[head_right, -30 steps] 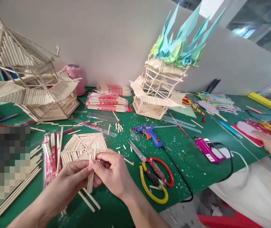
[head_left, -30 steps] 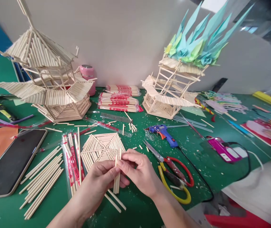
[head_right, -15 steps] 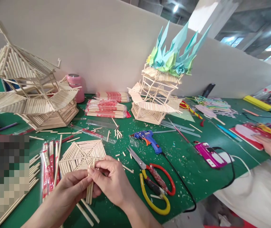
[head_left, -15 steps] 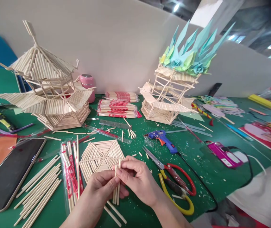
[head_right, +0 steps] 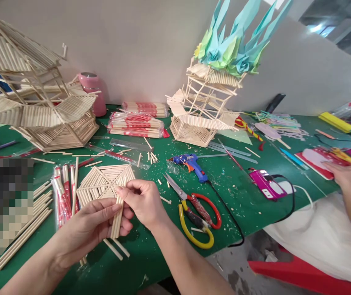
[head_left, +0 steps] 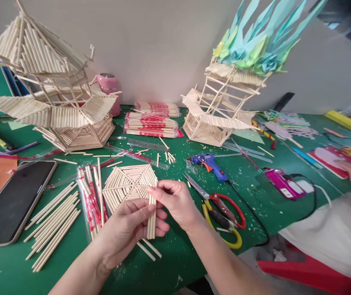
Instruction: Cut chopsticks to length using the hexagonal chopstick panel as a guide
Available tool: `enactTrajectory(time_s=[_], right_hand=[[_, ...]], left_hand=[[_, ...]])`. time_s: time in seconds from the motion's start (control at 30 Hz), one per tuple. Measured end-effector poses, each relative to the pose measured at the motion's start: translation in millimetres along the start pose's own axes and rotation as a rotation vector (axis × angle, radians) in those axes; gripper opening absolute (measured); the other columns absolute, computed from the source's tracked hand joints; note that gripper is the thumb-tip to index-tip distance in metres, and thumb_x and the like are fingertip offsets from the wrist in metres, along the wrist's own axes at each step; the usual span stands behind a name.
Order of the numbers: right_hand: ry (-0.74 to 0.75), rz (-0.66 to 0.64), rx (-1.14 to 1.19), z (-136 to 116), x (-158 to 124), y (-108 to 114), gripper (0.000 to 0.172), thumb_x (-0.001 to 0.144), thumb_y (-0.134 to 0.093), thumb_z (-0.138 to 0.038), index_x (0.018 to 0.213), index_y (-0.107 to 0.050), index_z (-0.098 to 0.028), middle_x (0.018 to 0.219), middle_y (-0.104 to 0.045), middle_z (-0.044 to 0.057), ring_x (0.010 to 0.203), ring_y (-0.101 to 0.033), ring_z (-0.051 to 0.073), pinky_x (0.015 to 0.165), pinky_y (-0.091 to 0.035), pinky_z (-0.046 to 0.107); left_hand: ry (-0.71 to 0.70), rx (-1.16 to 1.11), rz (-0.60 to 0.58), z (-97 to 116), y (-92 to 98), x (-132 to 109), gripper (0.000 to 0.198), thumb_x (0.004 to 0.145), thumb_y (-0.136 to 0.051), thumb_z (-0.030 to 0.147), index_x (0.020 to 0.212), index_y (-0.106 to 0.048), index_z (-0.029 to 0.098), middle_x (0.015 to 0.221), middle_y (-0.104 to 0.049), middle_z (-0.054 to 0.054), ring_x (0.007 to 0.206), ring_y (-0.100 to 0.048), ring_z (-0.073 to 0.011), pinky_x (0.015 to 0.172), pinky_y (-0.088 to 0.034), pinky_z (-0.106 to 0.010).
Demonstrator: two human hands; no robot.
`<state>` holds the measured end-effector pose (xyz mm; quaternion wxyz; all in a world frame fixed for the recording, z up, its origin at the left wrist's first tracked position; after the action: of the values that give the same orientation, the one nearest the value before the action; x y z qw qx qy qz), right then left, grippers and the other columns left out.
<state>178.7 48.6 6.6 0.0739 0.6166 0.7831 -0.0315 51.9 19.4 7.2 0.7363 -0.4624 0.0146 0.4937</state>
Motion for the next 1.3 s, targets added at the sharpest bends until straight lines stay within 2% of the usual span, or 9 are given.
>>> enactTrajectory(time_s=[0.23,0.43,0.63,0.97,1.17,1.3], right_hand=[[-0.003,0.012,0.010,2.0,0.9,0.3,0.038,0.075,-0.062,-0.041,0.049,-0.046,-0.018,0.040,-0.041,-0.008,0.039,-0.035,0.006,0.039,-0.028,0.020],[-0.002,0.014,0.016,3.7,1.9,0.3,0.038,0.074,-0.064,-0.039,0.049,-0.045,-0.017,0.040,-0.038,-0.009,0.040,-0.034,0.005,0.039,-0.026,0.018],[-0.001,-0.013,0.048,5.3,0.1,-1.7,0.036,0.077,-0.062,-0.038,0.052,-0.045,-0.018,0.038,-0.039,-0.010,0.034,-0.036,0.005,0.034,-0.027,0.017],[0.012,-0.034,0.062,4.5,-0.8,-1.8,0.036,0.077,-0.062,-0.035,0.052,-0.043,-0.017,0.038,-0.041,-0.009,0.035,-0.039,0.004,0.035,-0.029,0.015],[0.046,0.004,0.063,0.8,-2.1,-4.4,0.033,0.073,-0.065,-0.037,0.054,-0.047,-0.017,0.046,-0.041,-0.008,0.036,-0.039,0.005,0.033,-0.030,0.016],[0.071,0.009,0.074,-4.5,-4.5,-5.5,0.033,0.071,-0.067,-0.037,0.053,-0.049,-0.016,0.058,-0.043,-0.006,0.037,-0.044,0.004,0.033,-0.033,0.017]], left_hand=[[-0.020,-0.024,0.019,-2.2,-1.1,0.2,0.016,0.075,-0.065,0.024,0.074,-0.068,0.008,0.066,-0.069,-0.009,0.058,-0.064,-0.0135,0.059,-0.049,-0.022],[-0.026,-0.031,0.042,-1.8,-0.9,0.5,0.013,0.076,-0.063,0.019,0.077,-0.069,0.008,0.075,-0.070,-0.009,0.063,-0.065,-0.0144,0.064,-0.052,-0.025],[-0.045,-0.023,0.035,-1.5,-0.2,1.2,0.014,0.078,-0.062,0.020,0.076,-0.069,0.008,0.071,-0.069,-0.007,0.062,-0.065,-0.0131,0.062,-0.052,-0.022],[-0.053,-0.016,0.058,-0.9,-0.2,0.5,0.015,0.070,-0.070,0.024,0.072,-0.069,0.010,0.068,-0.068,-0.005,0.059,-0.062,-0.0119,0.058,-0.048,-0.021],[-0.108,0.048,0.062,-5.6,-0.6,1.7,0.018,0.073,-0.067,0.029,0.077,-0.069,0.012,0.063,-0.066,-0.005,0.060,-0.060,-0.0123,0.062,-0.044,-0.022],[-0.240,0.230,0.113,-9.4,1.6,2.4,0.024,0.078,-0.061,0.036,0.074,-0.069,0.014,0.058,-0.063,-0.002,0.058,-0.054,-0.0110,0.060,-0.039,-0.021]])
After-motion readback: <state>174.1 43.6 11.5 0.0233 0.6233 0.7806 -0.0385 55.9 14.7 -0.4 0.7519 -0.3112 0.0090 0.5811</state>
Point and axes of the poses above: each hand's wrist, its own x-axis towards the middle knuckle, its own y-axis out of the back of the hand, z = x × y, the point moved 1 cm from there along x, towards the middle knuckle
